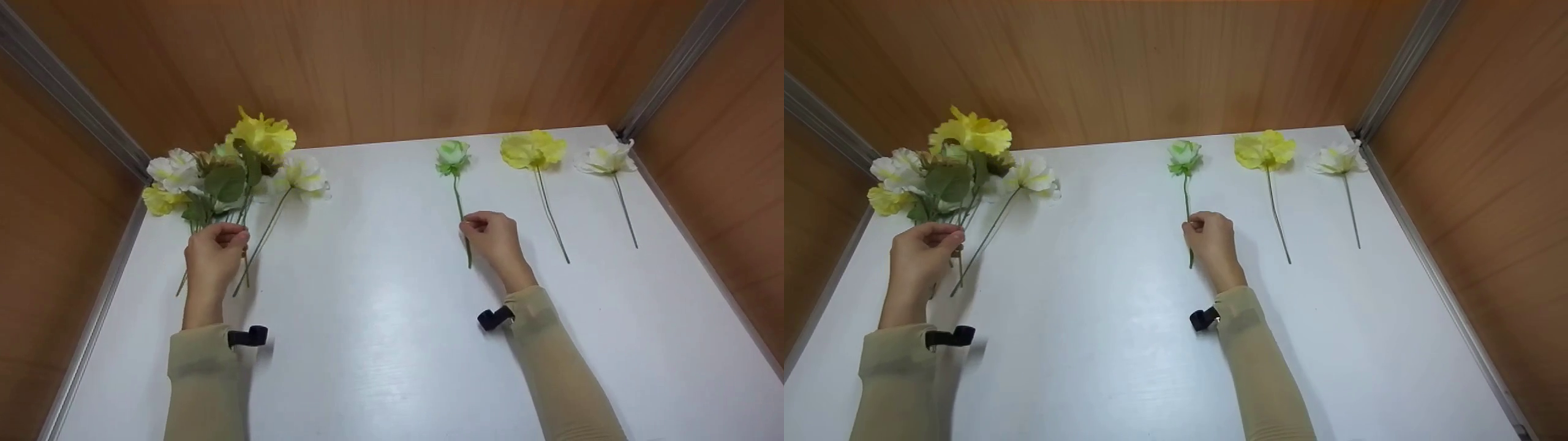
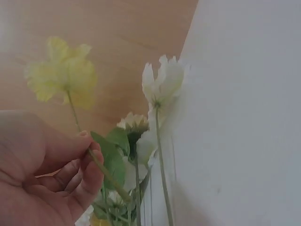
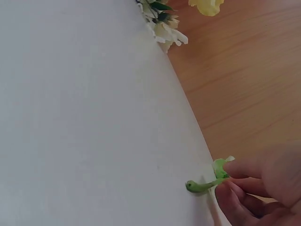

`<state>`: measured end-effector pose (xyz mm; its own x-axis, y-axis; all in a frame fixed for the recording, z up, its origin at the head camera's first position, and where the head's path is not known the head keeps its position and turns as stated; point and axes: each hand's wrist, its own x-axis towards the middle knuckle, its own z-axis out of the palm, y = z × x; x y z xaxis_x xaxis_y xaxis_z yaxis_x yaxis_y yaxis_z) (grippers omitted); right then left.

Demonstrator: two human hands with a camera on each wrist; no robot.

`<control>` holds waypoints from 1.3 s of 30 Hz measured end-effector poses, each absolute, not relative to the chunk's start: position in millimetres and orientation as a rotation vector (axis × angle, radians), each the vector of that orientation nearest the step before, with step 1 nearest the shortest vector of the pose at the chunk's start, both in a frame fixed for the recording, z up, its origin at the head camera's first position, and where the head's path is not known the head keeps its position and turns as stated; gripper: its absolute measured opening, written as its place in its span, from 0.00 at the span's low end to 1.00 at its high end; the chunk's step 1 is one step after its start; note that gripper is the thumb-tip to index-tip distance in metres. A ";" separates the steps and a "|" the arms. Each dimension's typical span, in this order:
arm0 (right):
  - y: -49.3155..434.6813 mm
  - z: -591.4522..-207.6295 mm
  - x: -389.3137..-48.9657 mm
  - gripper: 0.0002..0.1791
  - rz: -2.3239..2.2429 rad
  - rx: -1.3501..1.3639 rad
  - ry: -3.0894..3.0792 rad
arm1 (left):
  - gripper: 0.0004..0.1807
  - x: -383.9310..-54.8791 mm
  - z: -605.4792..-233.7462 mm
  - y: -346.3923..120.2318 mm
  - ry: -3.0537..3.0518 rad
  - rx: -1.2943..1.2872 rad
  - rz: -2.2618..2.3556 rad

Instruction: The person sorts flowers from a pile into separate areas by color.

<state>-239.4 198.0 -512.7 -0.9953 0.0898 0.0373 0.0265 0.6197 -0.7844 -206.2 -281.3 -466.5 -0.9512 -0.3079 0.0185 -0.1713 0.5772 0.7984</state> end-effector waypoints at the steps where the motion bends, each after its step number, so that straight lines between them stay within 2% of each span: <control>1: 196.9 -510.4 -238.7 0.14 1.360 -0.101 -2.754 | 0.12 -207.3 -466.3 -274.3 -2.622 0.385 -1.362; 11: 159.9 -492.0 -224.1 0.15 1.676 0.085 -2.628 | 0.08 -206.9 -476.3 -183.6 -2.380 0.085 -1.926; 20: 110.6 -484.6 -199.8 0.16 1.895 0.377 -2.533 | 0.05 -183.3 -484.7 -121.6 -2.396 -0.301 -2.091; 27: 94.2 -484.1 -190.6 0.12 1.958 0.489 -2.396 | 0.05 -173.4 -487.2 -103.3 -2.409 -0.510 -2.102; 32: 98.5 -482.0 -191.7 0.10 1.984 0.444 -2.360 | 0.07 -171.9 -488.7 -100.5 -2.500 -0.506 -2.098; 39: 111.2 -479.1 -198.0 0.08 2.112 0.301 -2.263 | 0.07 -172.3 -495.0 -100.6 -2.705 -0.574 -1.870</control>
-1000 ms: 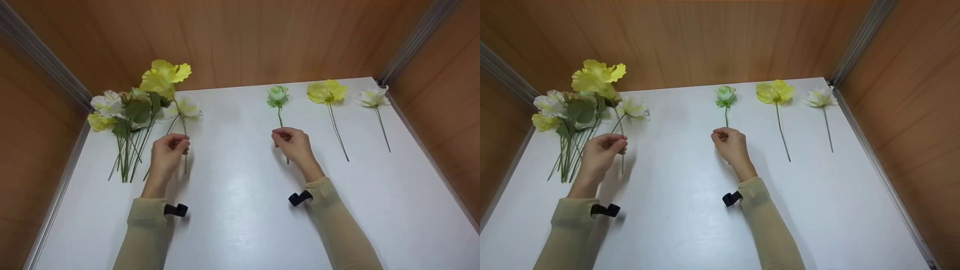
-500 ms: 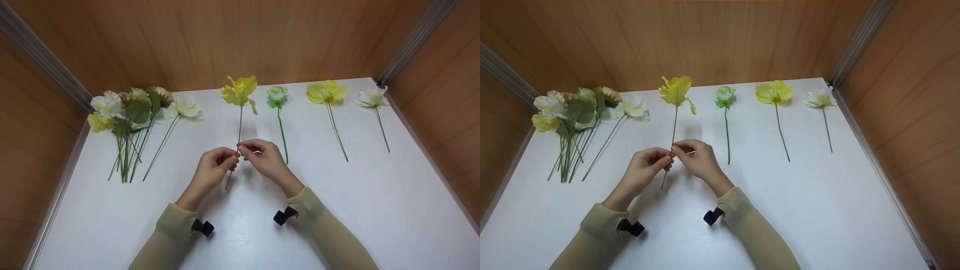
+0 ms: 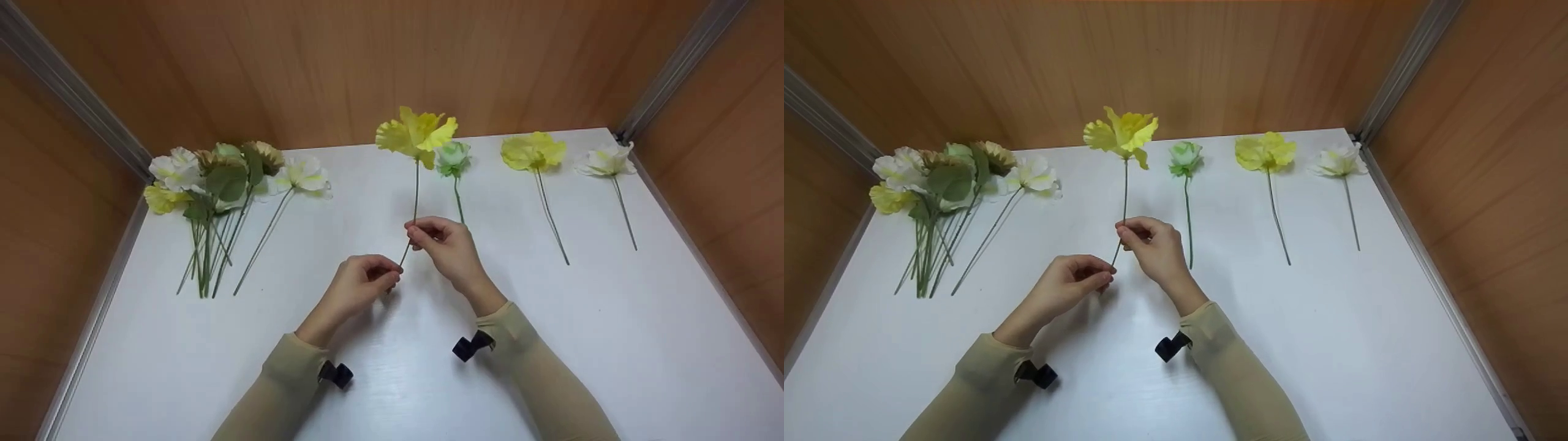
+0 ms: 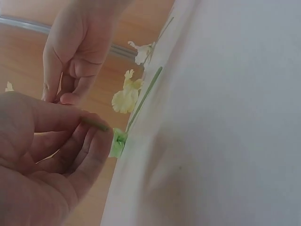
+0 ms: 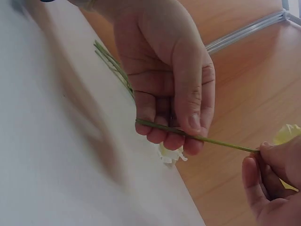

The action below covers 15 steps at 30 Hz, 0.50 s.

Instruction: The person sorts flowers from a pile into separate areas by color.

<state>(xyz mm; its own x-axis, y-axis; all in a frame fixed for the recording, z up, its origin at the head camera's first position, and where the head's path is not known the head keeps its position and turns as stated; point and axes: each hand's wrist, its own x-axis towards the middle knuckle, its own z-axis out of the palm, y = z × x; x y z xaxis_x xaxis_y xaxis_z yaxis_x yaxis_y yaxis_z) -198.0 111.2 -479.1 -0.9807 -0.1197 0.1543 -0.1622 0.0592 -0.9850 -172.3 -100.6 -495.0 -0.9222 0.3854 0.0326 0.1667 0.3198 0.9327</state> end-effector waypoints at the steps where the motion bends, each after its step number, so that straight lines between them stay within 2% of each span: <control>1: 111.9 -479.1 -198.2 0.08 2.133 0.289 -2.256 | 0.07 -172.3 -495.9 -100.4 2.400 0.511 1.640; 15: 109.4 -482.6 -197.5 0.12 2.243 0.376 -2.202 | 0.05 -169.9 -503.4 -93.0 2.458 0.534 1.694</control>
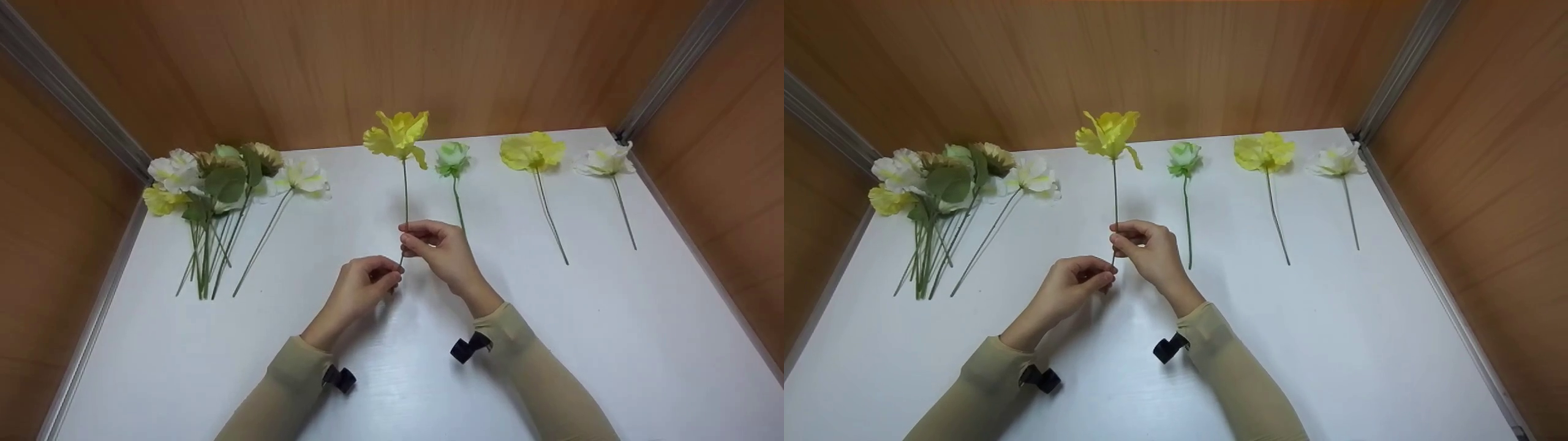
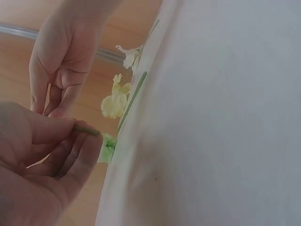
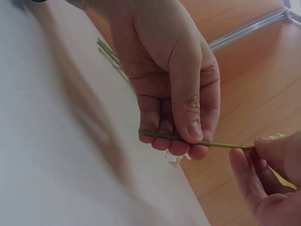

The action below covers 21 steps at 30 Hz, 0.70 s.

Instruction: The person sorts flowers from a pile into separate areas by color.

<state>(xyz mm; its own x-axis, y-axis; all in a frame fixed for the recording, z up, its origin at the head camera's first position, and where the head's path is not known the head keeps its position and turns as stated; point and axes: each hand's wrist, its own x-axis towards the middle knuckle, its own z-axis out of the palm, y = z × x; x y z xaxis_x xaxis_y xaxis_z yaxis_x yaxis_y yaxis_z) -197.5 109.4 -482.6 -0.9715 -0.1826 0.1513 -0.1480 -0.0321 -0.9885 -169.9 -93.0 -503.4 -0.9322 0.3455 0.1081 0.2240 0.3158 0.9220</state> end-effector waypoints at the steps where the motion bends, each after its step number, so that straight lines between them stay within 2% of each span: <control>1: 109.9 -482.2 -197.3 0.12 -2.209 -0.367 2.166 | 0.05 -170.0 -503.2 -92.3 2.463 0.540 1.699; 11: 124.2 -473.9 -201.5 0.11 -2.165 -0.317 2.259 | 0.05 -170.8 -499.4 -99.6 2.583 0.478 1.601; 16: 165.9 -460.1 -218.6 0.14 -2.092 -0.134 2.367 | 0.04 -184.6 -490.1 -128.3 2.813 0.418 1.478; 21: 225.4 -450.8 -243.0 0.17 -1.882 0.131 2.536 | 0.08 -202.8 -483.9 -186.1 3.165 0.271 1.156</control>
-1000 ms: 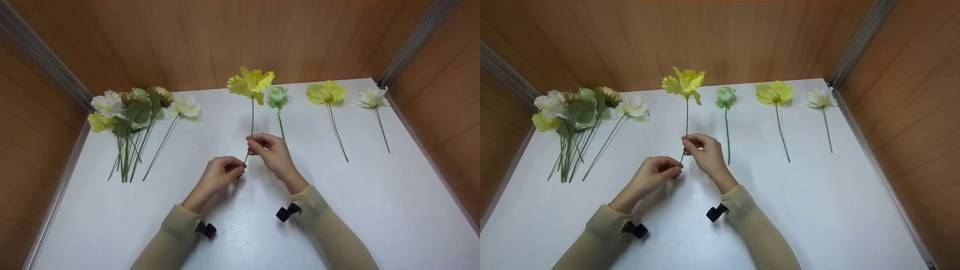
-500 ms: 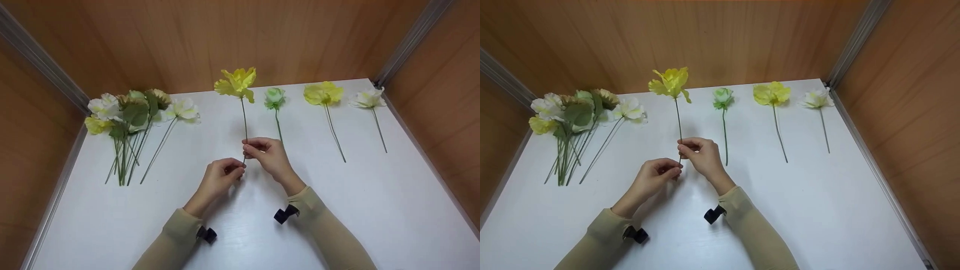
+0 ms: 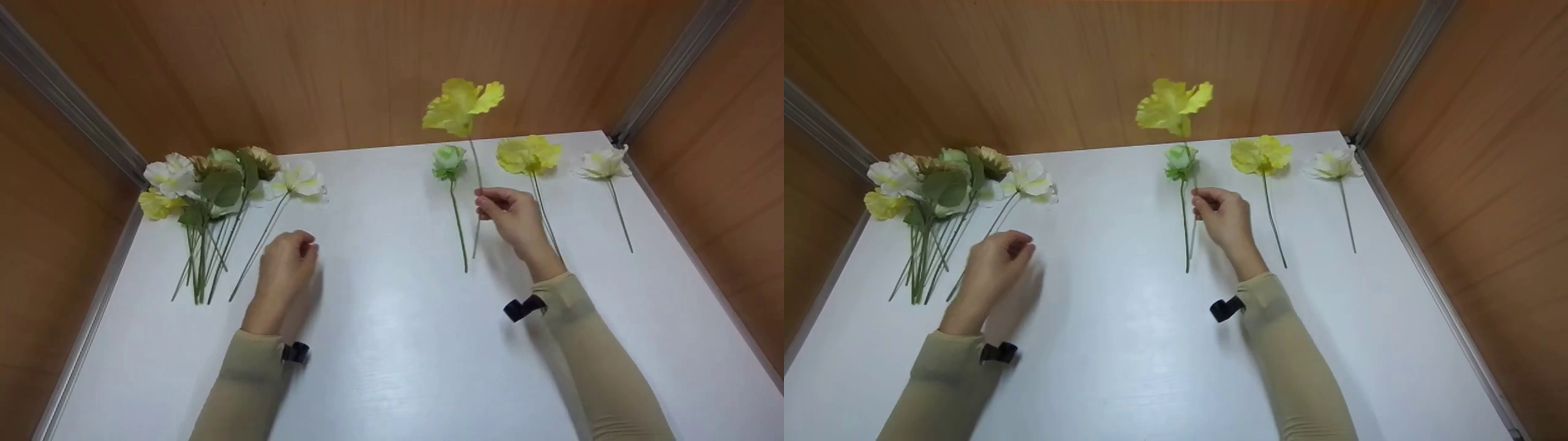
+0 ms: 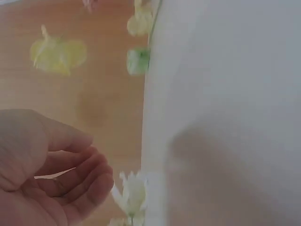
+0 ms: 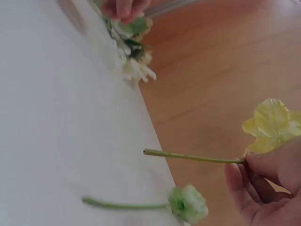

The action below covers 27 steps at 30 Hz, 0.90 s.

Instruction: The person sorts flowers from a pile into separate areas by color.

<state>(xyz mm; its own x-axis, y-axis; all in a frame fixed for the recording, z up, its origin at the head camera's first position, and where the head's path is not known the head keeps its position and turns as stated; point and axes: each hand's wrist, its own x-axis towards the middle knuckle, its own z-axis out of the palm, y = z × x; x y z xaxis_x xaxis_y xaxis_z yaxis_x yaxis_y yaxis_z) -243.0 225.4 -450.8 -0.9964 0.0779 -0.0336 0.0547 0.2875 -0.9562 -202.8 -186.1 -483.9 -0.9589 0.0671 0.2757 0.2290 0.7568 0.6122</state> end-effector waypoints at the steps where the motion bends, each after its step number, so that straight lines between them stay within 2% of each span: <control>1: 237.4 -450.2 -246.4 0.18 1.809 -0.179 -2.531 | 0.09 -205.0 -482.7 -199.0 -2.722 -0.178 -0.928; 5: 280.7 -451.0 -255.1 0.17 1.641 -0.337 -2.601 | 0.13 -208.9 -480.9 -247.9 -2.734 0.026 -0.796; 11: 322.1 -457.2 -263.7 0.18 1.472 -0.372 -2.636 | 0.18 -207.0 -485.8 -288.1 -2.856 0.196 -0.820; 19: 334.1 -475.0 -275.0 0.17 1.115 -0.304 -2.750 | 0.11 -208.7 -494.3 -292.1 -2.952 0.111 -0.825; 27: 336.0 -498.8 -278.7 0.16 1.003 -0.301 -2.745 | 0.11 -206.8 -493.4 -289.0 -3.000 0.145 -0.900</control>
